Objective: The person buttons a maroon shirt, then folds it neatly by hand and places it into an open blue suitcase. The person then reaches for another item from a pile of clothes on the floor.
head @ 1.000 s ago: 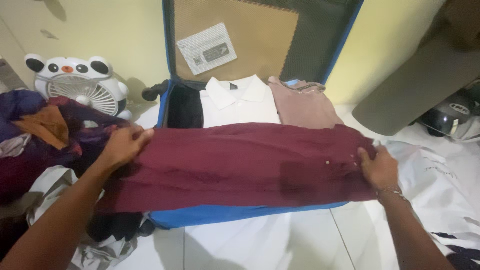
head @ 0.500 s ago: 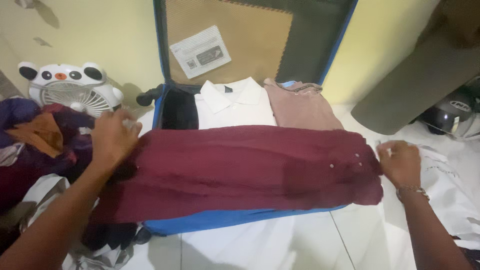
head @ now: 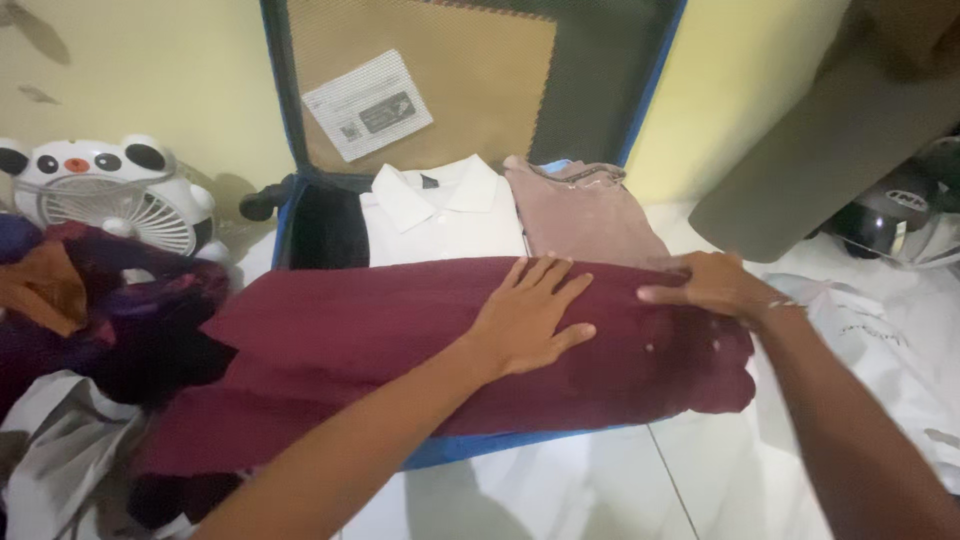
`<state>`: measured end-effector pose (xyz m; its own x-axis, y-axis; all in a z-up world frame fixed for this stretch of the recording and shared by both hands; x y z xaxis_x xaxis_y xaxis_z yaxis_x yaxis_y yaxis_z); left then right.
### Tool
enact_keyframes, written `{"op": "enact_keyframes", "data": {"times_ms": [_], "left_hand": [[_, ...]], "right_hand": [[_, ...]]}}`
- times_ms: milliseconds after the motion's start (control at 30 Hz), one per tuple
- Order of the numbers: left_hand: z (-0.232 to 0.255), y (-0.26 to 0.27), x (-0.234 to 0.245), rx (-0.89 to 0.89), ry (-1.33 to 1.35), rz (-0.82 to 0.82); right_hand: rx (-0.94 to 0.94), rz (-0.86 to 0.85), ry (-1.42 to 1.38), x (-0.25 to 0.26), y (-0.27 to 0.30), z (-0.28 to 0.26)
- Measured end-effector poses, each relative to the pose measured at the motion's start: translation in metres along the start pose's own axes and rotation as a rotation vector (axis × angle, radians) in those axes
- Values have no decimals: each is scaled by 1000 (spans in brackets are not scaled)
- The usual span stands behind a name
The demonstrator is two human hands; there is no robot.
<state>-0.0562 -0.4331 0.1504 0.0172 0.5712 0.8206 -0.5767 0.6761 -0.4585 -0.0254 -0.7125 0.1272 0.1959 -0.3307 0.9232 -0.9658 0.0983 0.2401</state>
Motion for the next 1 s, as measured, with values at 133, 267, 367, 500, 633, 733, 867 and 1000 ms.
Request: {"op": "enact_keyframes", "data": {"times_ms": [133,267,367,500,633,733,867,1000], "left_hand": [[-9,-1,-23,41,-20,-84],[-21,0,-33,106,-112,-95],[-25,-3,-41,145,-157,-85],[-28,-9,-55,233,-193,-155],[-3,-25,-67,281,-252,-120],[54,-45,-75,145,-181,-49],[125,-60,-126,50,-166,-346],[124,-76,-173,67,-387,-346]], "right_hand": [[-71,-167,381,17,0,34],[-148,79,620,49,20,40],[-288,312,546,44,42,62],[-425,451,-166,-13,59,130],[-541,292,-807,-94,87,164],[-613,382,-980,-124,104,177],[-546,668,-1064,-148,103,204],[-296,1073,-187,-131,141,194]]}}
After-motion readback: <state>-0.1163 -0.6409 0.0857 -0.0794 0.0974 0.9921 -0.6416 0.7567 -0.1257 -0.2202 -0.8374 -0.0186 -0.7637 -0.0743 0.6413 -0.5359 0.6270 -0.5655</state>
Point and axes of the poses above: each hand's wrist, its own y-axis away from the middle knuckle, its own x-axis out of the back of the hand, z = x × y, the point moved 8 cm from there along -y, towards the middle knuckle, and after that the axes turned 5 degrees about x, right-handed, at the moved point
